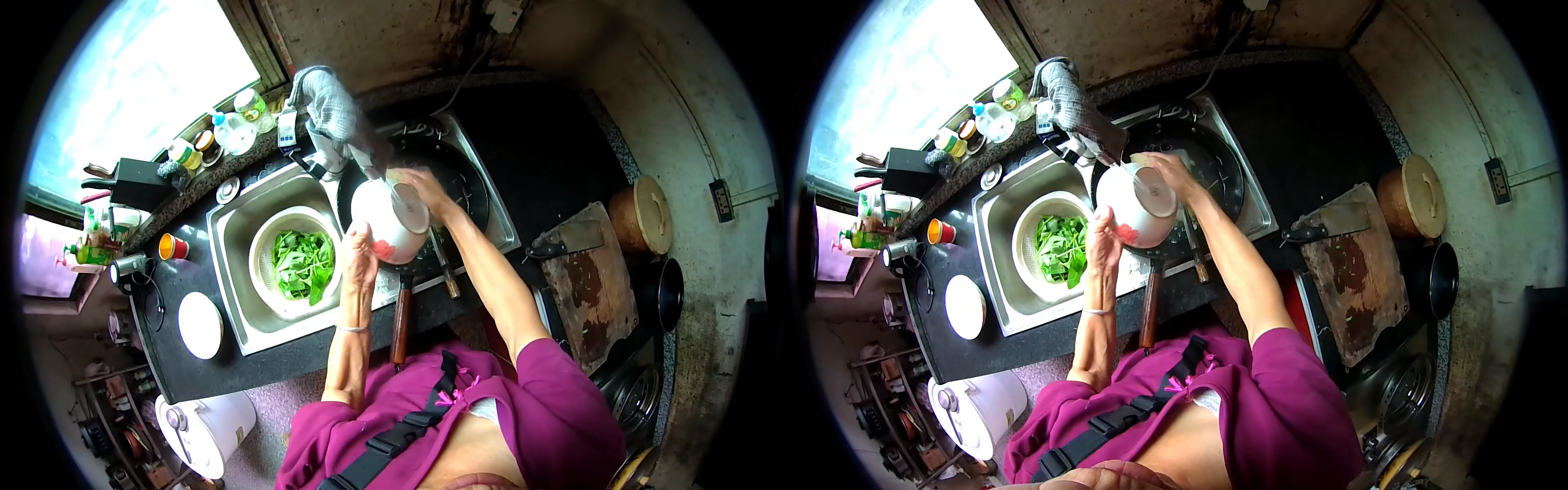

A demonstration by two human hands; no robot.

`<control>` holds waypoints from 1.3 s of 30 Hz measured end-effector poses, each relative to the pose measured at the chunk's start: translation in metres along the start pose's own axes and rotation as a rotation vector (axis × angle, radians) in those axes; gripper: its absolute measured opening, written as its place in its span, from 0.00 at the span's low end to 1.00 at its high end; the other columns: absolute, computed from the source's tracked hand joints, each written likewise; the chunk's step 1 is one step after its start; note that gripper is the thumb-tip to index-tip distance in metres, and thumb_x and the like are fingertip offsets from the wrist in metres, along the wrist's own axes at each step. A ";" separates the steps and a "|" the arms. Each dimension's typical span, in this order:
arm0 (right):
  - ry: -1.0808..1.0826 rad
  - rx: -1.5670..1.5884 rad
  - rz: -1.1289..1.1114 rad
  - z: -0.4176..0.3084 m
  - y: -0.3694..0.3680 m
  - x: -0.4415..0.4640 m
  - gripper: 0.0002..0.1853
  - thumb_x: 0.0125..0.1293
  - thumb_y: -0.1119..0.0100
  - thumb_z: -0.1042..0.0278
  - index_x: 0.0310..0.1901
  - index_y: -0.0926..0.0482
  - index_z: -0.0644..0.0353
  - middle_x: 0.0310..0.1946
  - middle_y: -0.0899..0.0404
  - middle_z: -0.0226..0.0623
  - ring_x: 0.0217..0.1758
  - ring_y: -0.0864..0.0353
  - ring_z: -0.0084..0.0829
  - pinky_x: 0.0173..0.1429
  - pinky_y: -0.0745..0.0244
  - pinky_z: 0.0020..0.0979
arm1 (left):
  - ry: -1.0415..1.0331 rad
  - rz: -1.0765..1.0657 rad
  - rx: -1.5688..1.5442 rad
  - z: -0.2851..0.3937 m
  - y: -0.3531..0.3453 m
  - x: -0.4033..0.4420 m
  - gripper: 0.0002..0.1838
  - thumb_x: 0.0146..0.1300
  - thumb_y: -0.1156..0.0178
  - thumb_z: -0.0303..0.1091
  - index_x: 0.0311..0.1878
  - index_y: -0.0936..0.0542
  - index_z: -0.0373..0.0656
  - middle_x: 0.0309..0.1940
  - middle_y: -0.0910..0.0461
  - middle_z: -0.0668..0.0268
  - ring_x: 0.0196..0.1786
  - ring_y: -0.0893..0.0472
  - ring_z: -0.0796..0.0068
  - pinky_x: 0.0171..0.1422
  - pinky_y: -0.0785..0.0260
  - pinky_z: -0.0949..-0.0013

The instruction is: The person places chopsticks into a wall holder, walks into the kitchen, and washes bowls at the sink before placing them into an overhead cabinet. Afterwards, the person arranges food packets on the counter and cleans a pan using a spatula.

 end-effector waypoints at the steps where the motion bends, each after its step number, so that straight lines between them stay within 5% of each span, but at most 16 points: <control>1: 0.005 0.141 -0.046 0.011 0.004 -0.009 0.22 0.66 0.58 0.62 0.58 0.34 0.66 0.54 0.30 0.39 0.56 0.31 0.28 0.60 0.38 0.26 | 0.036 -0.008 -0.038 0.009 -0.011 -0.005 0.13 0.62 0.46 0.34 0.46 0.27 0.36 0.43 0.23 0.63 0.49 0.25 0.72 0.56 0.34 0.62; 6: 0.039 0.300 0.382 0.034 -0.027 -0.066 0.26 0.66 0.58 0.64 0.63 0.44 0.65 0.64 0.44 0.40 0.67 0.46 0.29 0.69 0.53 0.29 | 0.096 0.107 -0.177 0.016 -0.019 -0.010 0.15 0.64 0.51 0.36 0.51 0.30 0.37 0.44 0.23 0.60 0.46 0.23 0.66 0.54 0.31 0.58; 8: 0.133 0.166 0.446 0.023 -0.042 -0.077 0.23 0.66 0.59 0.69 0.63 0.42 0.62 0.66 0.47 0.38 0.68 0.49 0.30 0.69 0.54 0.29 | 0.119 -0.014 -0.222 0.017 -0.025 -0.012 0.17 0.65 0.51 0.36 0.53 0.32 0.37 0.46 0.24 0.58 0.47 0.23 0.65 0.54 0.32 0.58; 11: 0.364 -0.399 0.422 0.002 -0.064 -0.087 0.21 0.65 0.56 0.74 0.61 0.37 0.61 0.63 0.42 0.47 0.68 0.47 0.40 0.67 0.48 0.32 | 0.059 -0.007 -0.028 0.006 -0.014 0.000 0.18 0.64 0.50 0.38 0.53 0.31 0.37 0.47 0.25 0.60 0.49 0.25 0.67 0.54 0.32 0.61; 16: 0.477 -0.766 0.212 -0.048 -0.071 -0.059 0.20 0.64 0.57 0.66 0.58 0.33 0.58 0.62 0.38 0.41 0.66 0.44 0.42 0.69 0.63 0.46 | 0.046 -0.056 -0.036 0.003 -0.048 -0.011 0.15 0.60 0.43 0.35 0.47 0.28 0.37 0.44 0.24 0.65 0.46 0.24 0.74 0.52 0.32 0.68; 18: 0.490 -0.983 0.134 -0.042 -0.061 -0.029 0.18 0.63 0.57 0.61 0.50 0.28 0.60 0.52 0.29 0.39 0.63 0.39 0.38 0.66 0.54 0.53 | 0.073 -0.020 0.028 0.001 -0.061 -0.021 0.15 0.59 0.42 0.35 0.46 0.27 0.38 0.42 0.24 0.67 0.44 0.24 0.76 0.51 0.33 0.70; 22: 0.046 -0.936 -0.023 -0.045 -0.037 0.007 0.12 0.58 0.56 0.61 0.35 0.26 0.59 0.39 0.23 0.42 0.44 0.24 0.43 0.47 0.31 0.45 | 0.086 -0.008 0.105 0.000 -0.054 -0.025 0.14 0.57 0.40 0.34 0.44 0.26 0.37 0.36 0.24 0.69 0.39 0.26 0.80 0.48 0.34 0.73; 23: 0.362 -0.934 -0.190 -0.028 -0.023 0.020 0.13 0.58 0.58 0.60 0.33 0.27 0.59 0.34 0.24 0.46 0.36 0.25 0.49 0.40 0.30 0.44 | 0.113 -0.021 0.110 0.001 -0.049 -0.027 0.13 0.57 0.40 0.34 0.43 0.26 0.37 0.35 0.24 0.68 0.39 0.26 0.79 0.48 0.33 0.73; 24: 0.150 -0.874 -0.152 -0.026 -0.017 0.023 0.13 0.58 0.58 0.59 0.32 0.28 0.60 0.33 0.25 0.47 0.36 0.25 0.49 0.39 0.30 0.44 | 0.107 -0.019 0.109 0.001 -0.047 -0.027 0.13 0.57 0.40 0.34 0.43 0.26 0.37 0.35 0.24 0.68 0.39 0.26 0.79 0.48 0.33 0.73; 27: 0.206 -0.705 0.003 -0.024 -0.022 0.014 0.11 0.58 0.55 0.62 0.31 0.28 0.61 0.34 0.24 0.47 0.34 0.25 0.48 0.37 0.30 0.43 | 0.024 -0.033 0.182 0.004 -0.050 -0.027 0.17 0.57 0.40 0.35 0.47 0.27 0.36 0.40 0.23 0.64 0.42 0.24 0.73 0.46 0.30 0.64; 30: 0.189 -0.847 0.111 -0.041 -0.049 -0.009 0.10 0.58 0.53 0.64 0.36 0.25 0.59 0.38 0.24 0.43 0.39 0.24 0.43 0.45 0.32 0.43 | 0.078 -0.074 0.127 0.006 -0.051 -0.025 0.17 0.58 0.41 0.34 0.48 0.27 0.36 0.41 0.23 0.64 0.43 0.24 0.73 0.48 0.30 0.67; 32: 0.622 -1.064 0.122 -0.042 -0.061 -0.025 0.12 0.58 0.53 0.65 0.42 0.24 0.56 0.44 0.25 0.39 0.50 0.27 0.39 0.59 0.43 0.48 | 0.100 -0.082 0.071 0.012 -0.055 -0.023 0.17 0.57 0.43 0.29 0.50 0.29 0.36 0.42 0.23 0.64 0.44 0.24 0.73 0.51 0.31 0.69; 34: 0.596 -0.987 -0.022 -0.057 -0.071 -0.045 0.16 0.58 0.54 0.67 0.48 0.24 0.55 0.49 0.26 0.36 0.59 0.34 0.37 0.66 0.58 0.52 | 0.107 -0.122 0.024 0.013 -0.052 -0.018 0.15 0.56 0.43 0.26 0.47 0.28 0.37 0.41 0.24 0.65 0.41 0.23 0.75 0.44 0.29 0.71; 38: 0.707 -1.019 -0.117 -0.052 -0.071 -0.070 0.18 0.54 0.50 0.70 0.48 0.24 0.55 0.53 0.29 0.35 0.63 0.38 0.36 0.69 0.62 0.51 | 0.134 -0.280 -0.246 0.010 -0.013 -0.008 0.15 0.56 0.48 0.24 0.49 0.29 0.38 0.44 0.25 0.65 0.42 0.23 0.75 0.46 0.30 0.73; 39: 0.709 -1.020 -0.118 -0.052 -0.070 -0.071 0.18 0.54 0.50 0.70 0.48 0.24 0.55 0.53 0.29 0.35 0.63 0.38 0.36 0.69 0.62 0.51 | 0.159 -0.095 -0.269 0.029 -0.053 -0.022 0.12 0.60 0.49 0.29 0.47 0.29 0.38 0.43 0.24 0.64 0.42 0.23 0.75 0.45 0.30 0.75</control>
Point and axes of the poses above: each hand's wrist, its own x-axis towards the middle knuckle, its own y-axis out of the back of the hand, z = x × y, the point moved 1 cm from there along x, towards the middle knuckle
